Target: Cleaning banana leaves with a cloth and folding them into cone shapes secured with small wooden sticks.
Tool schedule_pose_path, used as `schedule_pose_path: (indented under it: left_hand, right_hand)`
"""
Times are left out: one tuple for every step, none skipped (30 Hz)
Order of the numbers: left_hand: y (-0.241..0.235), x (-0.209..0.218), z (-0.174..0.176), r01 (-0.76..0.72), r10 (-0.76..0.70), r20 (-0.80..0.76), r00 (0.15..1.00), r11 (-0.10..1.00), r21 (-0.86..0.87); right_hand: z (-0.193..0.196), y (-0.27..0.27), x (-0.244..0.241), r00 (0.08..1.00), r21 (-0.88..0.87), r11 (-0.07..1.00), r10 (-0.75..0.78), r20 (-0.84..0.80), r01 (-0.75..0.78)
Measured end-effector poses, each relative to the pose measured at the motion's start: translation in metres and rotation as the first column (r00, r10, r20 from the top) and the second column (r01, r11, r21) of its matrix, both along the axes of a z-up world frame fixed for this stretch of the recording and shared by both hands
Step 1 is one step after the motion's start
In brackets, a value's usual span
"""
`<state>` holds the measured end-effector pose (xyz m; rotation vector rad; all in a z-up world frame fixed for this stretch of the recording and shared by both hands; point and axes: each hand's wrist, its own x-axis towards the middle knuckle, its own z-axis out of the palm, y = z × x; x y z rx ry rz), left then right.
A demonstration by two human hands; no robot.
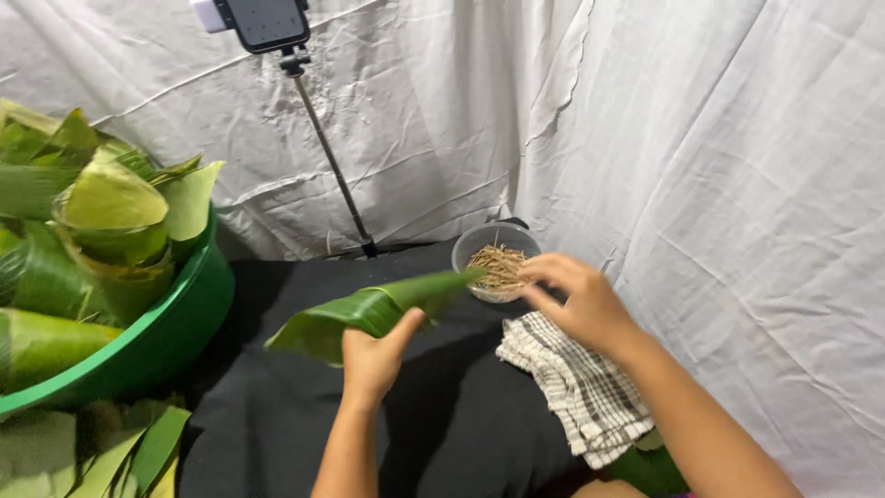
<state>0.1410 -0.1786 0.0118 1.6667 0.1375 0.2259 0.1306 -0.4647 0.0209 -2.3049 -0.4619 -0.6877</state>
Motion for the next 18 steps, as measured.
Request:
schedule_pose_path:
  left_hand:
    - [-0.005, 0.009, -0.008, 0.005, -0.005, 0.001, 1.0, 1.0, -0.004]
    - [-0.011, 0.017, -0.017, -0.111, 0.122, 0.105, 0.987, 0.988, -0.11]
    - [-0.016, 0.026, -0.025, -0.212, 0.257, 0.19, 0.948, 0.951, -0.227]
    - [-0.023, 0.027, -0.03, -0.208, 0.255, 0.191, 0.948, 0.95, -0.232]
    - [-0.03, 0.028, -0.034, -0.193, 0.239, 0.163, 0.957, 0.948, -0.254]
    - [-0.035, 0.028, -0.04, -0.182, 0.226, 0.132, 0.965, 0.943, -0.277]
    - [-0.039, 0.03, -0.049, -0.183, 0.226, 0.13, 0.965, 0.942, -0.283]
    - [-0.042, 0.033, -0.058, -0.166, 0.21, 0.156, 0.965, 0.953, -0.252]
    - [-0.045, 0.035, -0.068, -0.151, 0.192, 0.182, 0.964, 0.964, -0.22]
    - [-0.045, 0.037, -0.07, -0.149, 0.188, 0.174, 0.967, 0.965, -0.218]
    - [-0.045, 0.038, -0.073, -0.116, 0.152, 0.162, 0.975, 0.97, -0.213]
    - [-0.046, 0.039, -0.075, -0.079, 0.112, 0.152, 0.982, 0.975, -0.206]
    - [-0.045, 0.037, -0.075, -0.072, 0.103, 0.146, 0.984, 0.977, -0.202]
    - [-0.046, 0.038, -0.074, -0.087, 0.107, 0.095, 0.99, 0.977, -0.194]
    - [-0.047, 0.037, -0.073, -0.101, 0.11, 0.044, 0.993, 0.978, -0.184]
    - [-0.047, 0.037, -0.071, -0.096, 0.105, 0.039, 0.994, 0.978, -0.183]
    - [-0.048, 0.038, -0.07, -0.083, 0.1, 0.074, 0.992, 0.977, -0.197]
    - [-0.049, 0.037, -0.069, -0.07, 0.095, 0.108, 0.99, 0.975, -0.213]
  right_hand:
    - [-0.003, -0.008, 0.014, 1.0, -0.004, 1.0, -0.005, 0.001, 0.005]
    - [-0.007, -0.016, 0.028, 0.996, 0.035, 0.998, -0.046, -0.078, 0.049]
    - [-0.011, -0.025, 0.042, 0.984, 0.071, 0.993, -0.083, -0.158, 0.095]
    - [-0.011, -0.022, 0.053, 0.984, 0.066, 0.993, -0.087, -0.155, 0.098]
    - [-0.011, -0.019, 0.064, 0.962, 0.002, 0.996, -0.09, -0.259, 0.094]
    - [-0.011, -0.014, 0.075, 0.927, -0.063, 0.995, -0.095, -0.363, 0.077]
    - [-0.017, -0.012, 0.087, 0.927, -0.069, 0.995, -0.097, -0.363, 0.077]
    - [-0.024, -0.008, 0.1, 0.882, -0.115, 0.993, -0.074, -0.465, 0.023]
    - [-0.031, -0.005, 0.112, 0.825, -0.153, 0.988, -0.057, -0.563, -0.037]
    - [-0.033, -0.001, 0.118, 0.82, -0.152, 0.988, -0.059, -0.57, -0.034]
    - [-0.035, 0.004, 0.123, 0.791, -0.228, 0.971, -0.082, -0.606, -0.075]
    - [-0.037, 0.007, 0.127, 0.762, -0.299, 0.947, -0.108, -0.638, -0.116]
    - [-0.042, 0.012, 0.127, 0.757, -0.294, 0.949, -0.112, -0.644, -0.11]
    - [-0.043, 0.015, 0.127, 0.745, -0.325, 0.936, -0.121, -0.656, -0.134]
    - [-0.044, 0.019, 0.128, 0.732, -0.355, 0.921, -0.131, -0.668, -0.159]
    - [-0.041, 0.023, 0.127, 0.728, -0.354, 0.922, -0.135, -0.672, -0.156]
    - [-0.039, 0.027, 0.126, 0.737, -0.375, 0.918, -0.167, -0.655, -0.125]
    - [-0.036, 0.031, 0.125, 0.744, -0.398, 0.912, -0.2, -0.637, -0.095]
